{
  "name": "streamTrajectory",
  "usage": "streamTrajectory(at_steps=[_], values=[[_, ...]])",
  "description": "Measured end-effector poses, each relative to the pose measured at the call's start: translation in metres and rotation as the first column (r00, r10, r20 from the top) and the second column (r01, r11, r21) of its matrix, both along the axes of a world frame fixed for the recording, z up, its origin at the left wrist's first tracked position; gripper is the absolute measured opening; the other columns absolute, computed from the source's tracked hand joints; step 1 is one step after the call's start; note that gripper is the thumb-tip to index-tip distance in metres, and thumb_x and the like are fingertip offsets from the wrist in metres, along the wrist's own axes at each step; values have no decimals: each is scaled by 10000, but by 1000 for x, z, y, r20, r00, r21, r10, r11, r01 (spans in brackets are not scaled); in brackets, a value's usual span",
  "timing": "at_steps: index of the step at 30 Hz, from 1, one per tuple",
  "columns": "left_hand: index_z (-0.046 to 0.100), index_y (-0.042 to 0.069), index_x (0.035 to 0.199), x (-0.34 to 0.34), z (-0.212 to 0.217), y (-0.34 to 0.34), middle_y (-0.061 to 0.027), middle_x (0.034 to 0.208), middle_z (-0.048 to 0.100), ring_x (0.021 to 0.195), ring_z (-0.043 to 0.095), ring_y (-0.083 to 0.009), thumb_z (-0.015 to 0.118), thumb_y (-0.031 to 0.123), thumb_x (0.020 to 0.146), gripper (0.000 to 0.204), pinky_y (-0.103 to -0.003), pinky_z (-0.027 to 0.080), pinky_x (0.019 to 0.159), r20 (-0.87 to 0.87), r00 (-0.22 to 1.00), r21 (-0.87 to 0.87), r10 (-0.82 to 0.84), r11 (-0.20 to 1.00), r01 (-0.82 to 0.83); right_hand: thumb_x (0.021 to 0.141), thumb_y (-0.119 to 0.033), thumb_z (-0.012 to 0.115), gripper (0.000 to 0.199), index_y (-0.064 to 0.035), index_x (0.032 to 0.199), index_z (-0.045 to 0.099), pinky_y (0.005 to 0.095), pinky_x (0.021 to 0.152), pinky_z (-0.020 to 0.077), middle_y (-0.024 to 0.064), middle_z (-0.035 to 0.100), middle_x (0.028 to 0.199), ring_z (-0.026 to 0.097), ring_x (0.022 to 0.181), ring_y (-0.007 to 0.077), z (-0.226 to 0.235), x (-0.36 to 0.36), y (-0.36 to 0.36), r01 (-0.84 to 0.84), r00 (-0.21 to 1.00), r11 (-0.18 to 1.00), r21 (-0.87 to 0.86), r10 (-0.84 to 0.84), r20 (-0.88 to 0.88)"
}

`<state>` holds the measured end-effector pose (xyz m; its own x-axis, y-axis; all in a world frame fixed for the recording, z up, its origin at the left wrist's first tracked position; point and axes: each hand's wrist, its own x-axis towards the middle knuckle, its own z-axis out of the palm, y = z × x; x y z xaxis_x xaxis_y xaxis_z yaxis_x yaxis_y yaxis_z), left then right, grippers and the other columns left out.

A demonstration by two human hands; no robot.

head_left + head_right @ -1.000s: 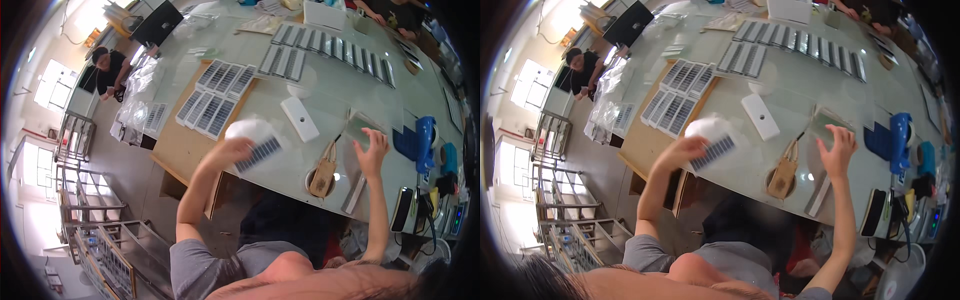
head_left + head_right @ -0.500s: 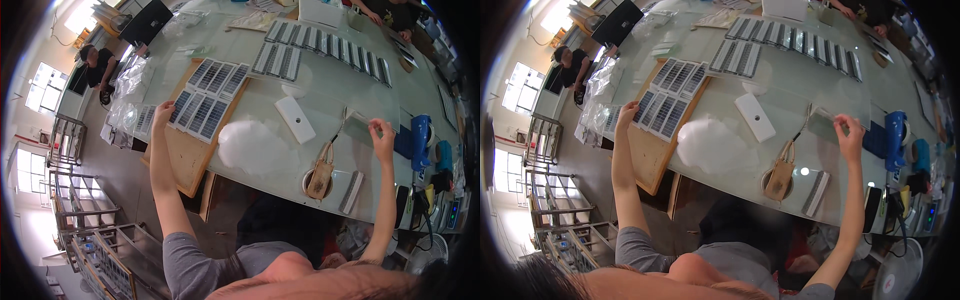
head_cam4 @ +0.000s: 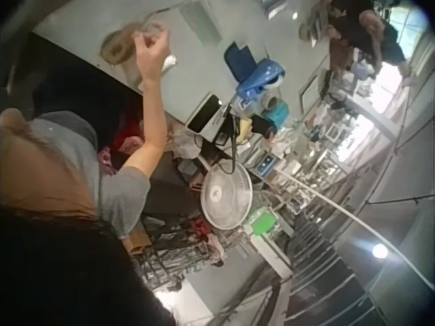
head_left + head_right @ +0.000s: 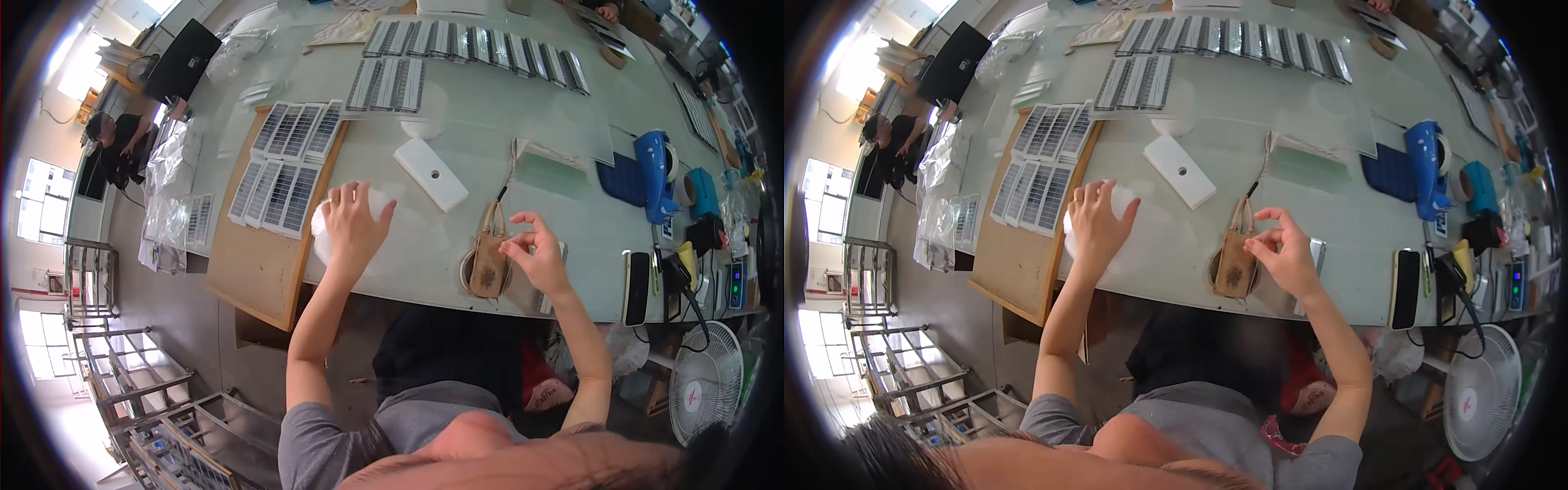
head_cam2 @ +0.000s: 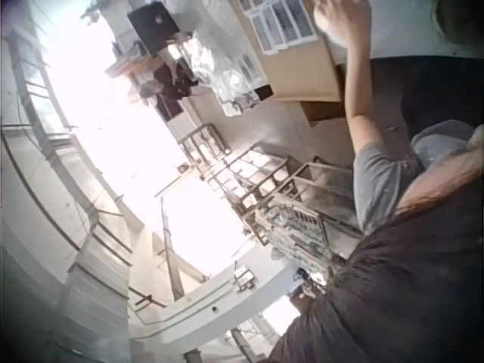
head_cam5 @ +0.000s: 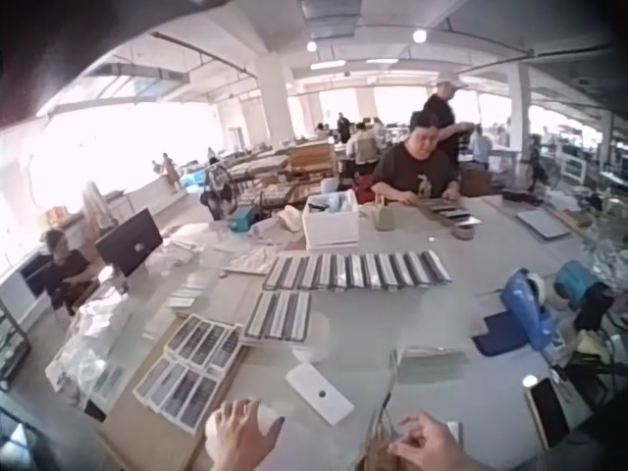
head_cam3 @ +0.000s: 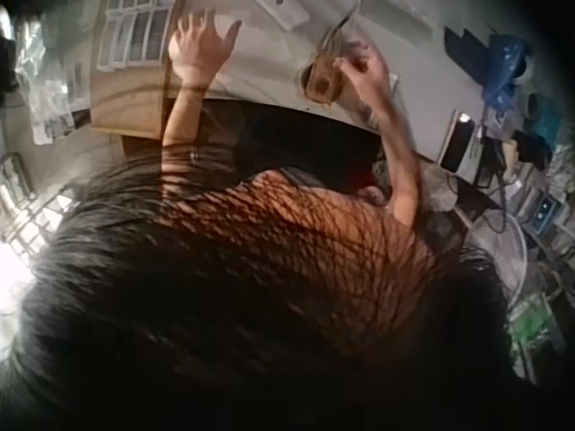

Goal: The person assembles mini solar panels by layering films, solar cell strips, and backing sheets onto a heated fixture by hand, pressing them together, and placing the assembled panels onto a wooden board.

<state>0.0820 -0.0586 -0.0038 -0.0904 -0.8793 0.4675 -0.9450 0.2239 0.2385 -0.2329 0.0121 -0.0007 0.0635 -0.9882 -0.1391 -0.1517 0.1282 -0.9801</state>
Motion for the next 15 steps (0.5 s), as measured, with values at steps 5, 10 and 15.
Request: streamTrajectory(at_steps=[5,10,15], values=[[742,75,903,-4,-20,-32,-103,1065,675,1128,542,-331,783,365,798,311,-473,365,976,-15,999,237,49,971,-44,748,-237,828,436,-119,1127,646,384,933,345,37,567,1044,532,1023,217,-17,3,4,-92,798,915,-394,-169,-578],[651,49,973,-16,1,-13,-85,868,719,781,698,-251,669,138,936,98,-393,532,770,-428,902,163,-50,978,132,733,-353,840,516,-155,1166,642,438,977,294,29,536,1142,477,1126,263,-13,5,9,-61,728,900,-432,-256,-636],[568,6,1126,-71,17,58,-94,791,714,620,686,-126,587,71,999,143,-249,522,536,-924,383,248,13,782,571,806,-443,783,443,-122,1092,675,416,999,330,35,576,1172,483,1121,244,3,4,19,-103,903,924,-369,-69,-424]])
